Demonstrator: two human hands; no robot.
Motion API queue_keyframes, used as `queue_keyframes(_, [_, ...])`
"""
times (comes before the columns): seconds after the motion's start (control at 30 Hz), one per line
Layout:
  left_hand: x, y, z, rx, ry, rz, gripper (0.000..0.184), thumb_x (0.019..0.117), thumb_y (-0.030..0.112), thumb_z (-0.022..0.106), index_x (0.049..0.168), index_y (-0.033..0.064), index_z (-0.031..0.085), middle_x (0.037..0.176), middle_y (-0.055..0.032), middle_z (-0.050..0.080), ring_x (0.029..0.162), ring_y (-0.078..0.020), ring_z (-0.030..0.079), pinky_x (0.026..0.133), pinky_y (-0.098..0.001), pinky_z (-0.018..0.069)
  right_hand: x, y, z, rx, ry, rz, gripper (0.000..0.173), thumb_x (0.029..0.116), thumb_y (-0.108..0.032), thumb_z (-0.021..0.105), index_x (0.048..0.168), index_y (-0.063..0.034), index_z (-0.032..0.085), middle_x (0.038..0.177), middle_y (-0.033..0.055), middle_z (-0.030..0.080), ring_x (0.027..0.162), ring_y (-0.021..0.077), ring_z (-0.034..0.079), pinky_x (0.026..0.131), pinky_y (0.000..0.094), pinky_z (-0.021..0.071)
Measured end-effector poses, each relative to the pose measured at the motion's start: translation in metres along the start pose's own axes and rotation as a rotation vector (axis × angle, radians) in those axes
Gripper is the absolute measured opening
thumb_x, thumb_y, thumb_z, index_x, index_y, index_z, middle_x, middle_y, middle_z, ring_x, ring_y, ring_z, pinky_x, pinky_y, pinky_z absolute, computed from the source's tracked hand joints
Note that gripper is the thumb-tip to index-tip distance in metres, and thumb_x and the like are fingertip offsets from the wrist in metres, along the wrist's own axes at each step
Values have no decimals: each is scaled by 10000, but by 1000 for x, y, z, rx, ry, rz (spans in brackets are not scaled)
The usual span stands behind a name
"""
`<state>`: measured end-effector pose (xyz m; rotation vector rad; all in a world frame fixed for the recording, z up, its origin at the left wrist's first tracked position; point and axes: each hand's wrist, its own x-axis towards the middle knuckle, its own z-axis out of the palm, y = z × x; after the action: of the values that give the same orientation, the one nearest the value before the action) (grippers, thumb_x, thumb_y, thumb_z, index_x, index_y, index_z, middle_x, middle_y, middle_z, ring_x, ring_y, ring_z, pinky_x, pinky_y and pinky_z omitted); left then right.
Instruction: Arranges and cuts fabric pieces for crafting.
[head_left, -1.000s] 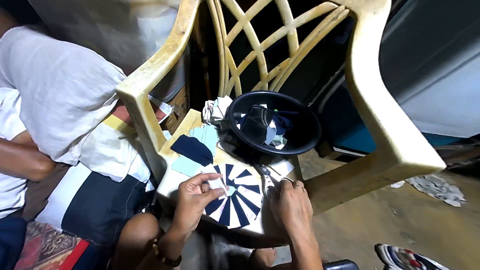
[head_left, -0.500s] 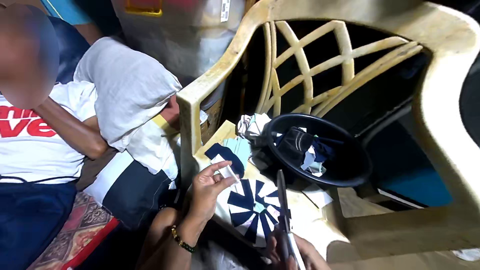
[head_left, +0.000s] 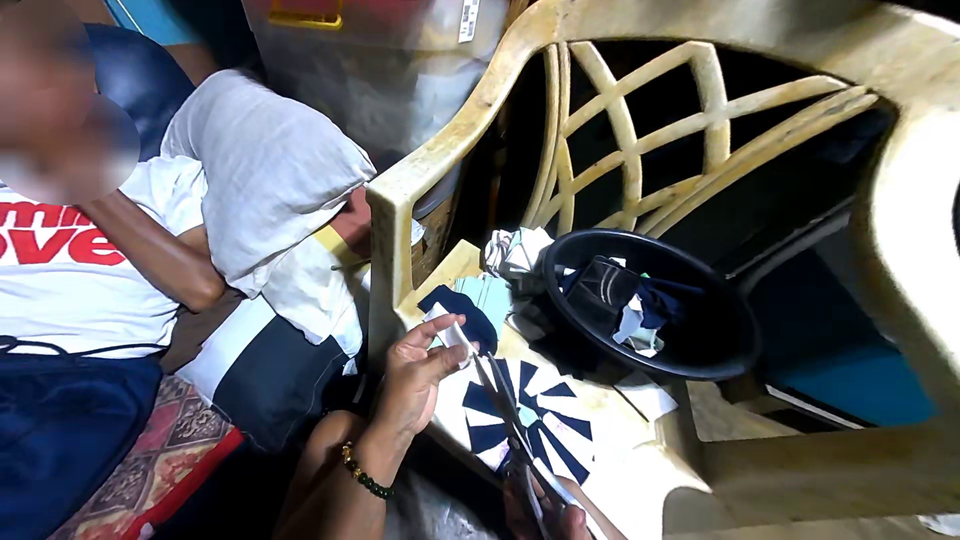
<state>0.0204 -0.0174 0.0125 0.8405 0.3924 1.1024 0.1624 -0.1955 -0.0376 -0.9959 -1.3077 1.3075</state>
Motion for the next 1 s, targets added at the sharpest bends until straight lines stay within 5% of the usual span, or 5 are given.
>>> queue_keyframes(0.27, [1,1,-3,2,-13,2,311,854,-190,608,1105,-29,700,1117,-90,741,834,-126,741,766,-270,628,2,6,-1,27,-48,-8,675,914,-767,456,978,-116,623,757,-60,617,608,7,581,539,183,494])
queue_keyframes(0.7, [0,-10,-12,83,-240,186,389,764,-168,740,1122,-15,741,1143,-62,755,791,-116,749,750,-296,647,10,29,-1,389,-204,-102,753,853,-819,498,1152,-143,645,855,-59,662,710,14,649,620,173,544])
queue_keyframes(1.0, [5,-7,-14,89,-209,223,404,732,-180,749,1096,-5,757,1126,-44,762,719,-63,719,693,-244,629,11,22,15,406,-7,-29,587,832,-785,549,911,-216,671,690,-121,615,499,-44,558,440,137,469])
